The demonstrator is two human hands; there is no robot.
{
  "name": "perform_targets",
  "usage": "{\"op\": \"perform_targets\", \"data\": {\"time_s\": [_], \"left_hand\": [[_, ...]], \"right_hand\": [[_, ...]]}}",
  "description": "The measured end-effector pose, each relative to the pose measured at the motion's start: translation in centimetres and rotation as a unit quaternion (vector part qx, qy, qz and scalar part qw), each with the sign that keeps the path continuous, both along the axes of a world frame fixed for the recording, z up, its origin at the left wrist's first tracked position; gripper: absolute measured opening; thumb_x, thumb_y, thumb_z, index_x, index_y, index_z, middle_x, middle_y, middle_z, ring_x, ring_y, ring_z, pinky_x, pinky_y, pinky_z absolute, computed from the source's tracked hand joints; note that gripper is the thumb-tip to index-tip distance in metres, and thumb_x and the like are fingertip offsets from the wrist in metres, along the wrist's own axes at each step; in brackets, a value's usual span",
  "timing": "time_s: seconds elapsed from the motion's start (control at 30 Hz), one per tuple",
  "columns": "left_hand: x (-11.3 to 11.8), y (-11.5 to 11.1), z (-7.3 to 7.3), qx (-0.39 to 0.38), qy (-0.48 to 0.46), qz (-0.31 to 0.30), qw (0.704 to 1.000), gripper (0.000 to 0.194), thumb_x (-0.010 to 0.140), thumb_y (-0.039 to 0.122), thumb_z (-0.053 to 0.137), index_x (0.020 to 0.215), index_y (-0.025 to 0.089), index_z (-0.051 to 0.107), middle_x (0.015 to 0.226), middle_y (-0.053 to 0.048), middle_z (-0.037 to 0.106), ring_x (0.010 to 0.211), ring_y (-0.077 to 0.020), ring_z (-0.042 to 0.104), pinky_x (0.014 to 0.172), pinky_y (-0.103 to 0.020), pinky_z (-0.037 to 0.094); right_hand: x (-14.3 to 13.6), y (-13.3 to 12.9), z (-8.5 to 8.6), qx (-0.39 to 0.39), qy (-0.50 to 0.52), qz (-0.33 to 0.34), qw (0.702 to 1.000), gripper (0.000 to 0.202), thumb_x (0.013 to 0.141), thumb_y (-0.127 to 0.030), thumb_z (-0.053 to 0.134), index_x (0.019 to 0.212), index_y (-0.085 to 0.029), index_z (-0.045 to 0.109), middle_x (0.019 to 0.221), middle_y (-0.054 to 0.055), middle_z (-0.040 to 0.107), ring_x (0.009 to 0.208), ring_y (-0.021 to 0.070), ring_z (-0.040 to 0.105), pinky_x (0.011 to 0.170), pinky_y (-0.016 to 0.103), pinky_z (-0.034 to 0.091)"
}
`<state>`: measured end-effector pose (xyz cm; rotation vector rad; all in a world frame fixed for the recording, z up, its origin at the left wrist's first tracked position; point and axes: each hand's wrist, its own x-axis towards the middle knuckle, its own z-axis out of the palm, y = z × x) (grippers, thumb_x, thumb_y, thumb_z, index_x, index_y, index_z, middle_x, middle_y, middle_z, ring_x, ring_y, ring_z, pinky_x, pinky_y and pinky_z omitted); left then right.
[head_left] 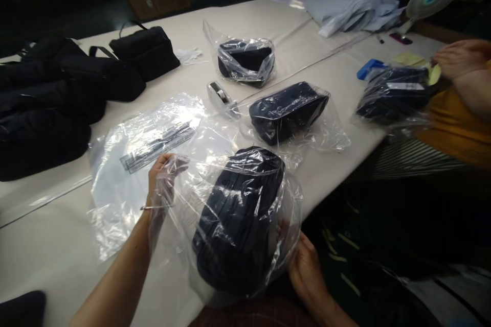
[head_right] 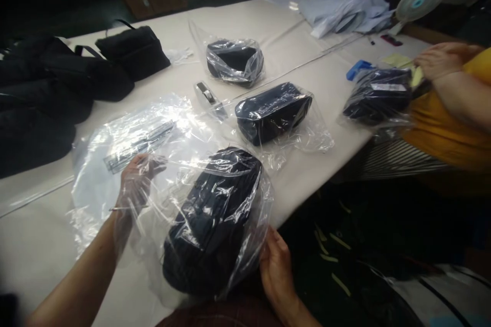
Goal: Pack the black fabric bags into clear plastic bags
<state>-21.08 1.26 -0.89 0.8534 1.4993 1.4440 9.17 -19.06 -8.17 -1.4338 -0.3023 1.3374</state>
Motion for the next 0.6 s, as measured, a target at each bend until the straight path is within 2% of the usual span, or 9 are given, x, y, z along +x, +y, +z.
{"op": "perform_targets", "data": {"time_s": [0.03, 0.1, 0.2, 0.23, 0.3, 0.37, 0.43, 0.53, 0.6], "left_hand": [[0.0, -0.3, 0.2, -0.001, -0.005, -0.012, 1.0, 0.033, 0.059, 0.036, 0.08, 0.079, 0.018, 0.062, 0.077, 0.001, 0.069, 0.076, -0.0165, 0.066, 0.073, -0.03, 0.054], [-0.1, -0.8, 0.8, -0.007, -0.014, -0.044, 0.999, 0.036, 0.061, 0.034, 0.082, 0.087, 0.017, 0.065, 0.088, -0.002, 0.071, 0.085, -0.0182, 0.066, 0.079, -0.032, 0.054], [-0.8, -1.1, 2.0, -0.044, -0.03, -0.071, 0.996, 0.049, 0.06, 0.037, 0.085, 0.101, 0.018, 0.067, 0.104, -0.006, 0.071, 0.099, -0.0224, 0.065, 0.09, -0.038, 0.053], [-1.1, -1.2, 2.3, -0.053, -0.038, -0.08, 0.995, 0.051, 0.064, 0.041, 0.083, 0.107, 0.018, 0.066, 0.11, -0.007, 0.07, 0.104, -0.024, 0.064, 0.094, -0.041, 0.052], [-1.8, -1.1, 2.4, -0.073, -0.056, -0.117, 0.989, 0.055, 0.075, 0.053, 0.074, 0.117, 0.02, 0.063, 0.123, -0.009, 0.066, 0.116, -0.0281, 0.059, 0.099, -0.047, 0.05], [-2.2, -0.8, 2.0, -0.103, -0.066, -0.175, 0.977, 0.066, 0.076, 0.066, 0.066, 0.124, 0.021, 0.06, 0.134, -0.012, 0.06, 0.127, -0.0329, 0.051, 0.101, -0.051, 0.047], [-2.2, -0.6, 1.0, -0.144, -0.061, -0.238, 0.959, 0.08, 0.07, 0.075, 0.065, 0.127, 0.02, 0.058, 0.14, -0.014, 0.055, 0.133, -0.0367, 0.044, 0.102, -0.052, 0.047], [-1.5, -0.6, -1.2, -0.164, -0.05, -0.32, 0.932, 0.082, 0.074, 0.079, 0.055, 0.132, 0.02, 0.053, 0.147, -0.014, 0.047, 0.139, -0.0364, 0.037, 0.104, -0.051, 0.045], [-0.9, -1.0, -2.9, -0.166, -0.057, -0.35, 0.92, 0.078, 0.079, 0.08, 0.046, 0.132, 0.022, 0.053, 0.146, -0.012, 0.049, 0.138, -0.0359, 0.039, 0.104, -0.052, 0.044]], "right_hand": [[0.1, -0.2, 0.3, -0.035, 0.054, -0.015, 0.998, 0.03, 0.075, -0.046, 0.075, 0.093, -0.022, 0.071, 0.092, 0.006, 0.075, 0.086, 0.0277, 0.072, 0.08, 0.042, 0.061], [0.7, -0.3, 1.1, -0.06, 0.074, 0.001, 0.995, 0.031, 0.07, -0.042, 0.08, 0.091, -0.022, 0.07, 0.092, 0.005, 0.074, 0.084, 0.0263, 0.071, 0.08, 0.041, 0.06], [1.8, 0.8, 2.1, -0.004, -0.077, 0.058, 0.995, 0.043, 0.071, -0.04, 0.08, 0.109, -0.024, 0.066, 0.113, 0.007, 0.07, 0.102, 0.0278, 0.067, 0.095, 0.045, 0.054], [2.1, 1.4, 2.3, 0.034, -0.159, 0.07, 0.984, 0.05, 0.071, -0.04, 0.08, 0.116, -0.025, 0.063, 0.122, 0.007, 0.066, 0.112, 0.0289, 0.062, 0.102, 0.046, 0.049], [2.2, 2.8, 2.3, 0.117, -0.294, 0.13, 0.94, 0.06, 0.072, -0.04, 0.08, 0.126, -0.027, 0.06, 0.135, 0.007, 0.058, 0.127, 0.0304, 0.052, 0.112, 0.049, 0.038], [1.8, 3.8, 2.2, 0.18, -0.349, 0.221, 0.893, 0.057, 0.074, -0.041, 0.079, 0.126, -0.027, 0.061, 0.139, 0.007, 0.054, 0.133, 0.0307, 0.046, 0.116, 0.05, 0.033], [1.3, 4.0, 2.2, 0.188, -0.34, 0.279, 0.878, 0.051, 0.073, -0.044, 0.078, 0.119, -0.026, 0.065, 0.13, 0.008, 0.061, 0.124, 0.0307, 0.054, 0.11, 0.049, 0.04], [0.8, 3.2, 2.5, 0.097, -0.262, 0.298, 0.913, 0.04, 0.076, -0.052, 0.073, 0.101, -0.021, 0.068, 0.097, 0.007, 0.071, 0.089, 0.0258, 0.066, 0.085, 0.041, 0.054], [1.0, 2.8, 2.7, 0.037, -0.176, 0.302, 0.936, 0.039, 0.08, -0.057, 0.066, 0.087, -0.018, 0.067, 0.079, 0.005, 0.07, 0.071, 0.0214, 0.065, 0.069, 0.035, 0.054]]}}
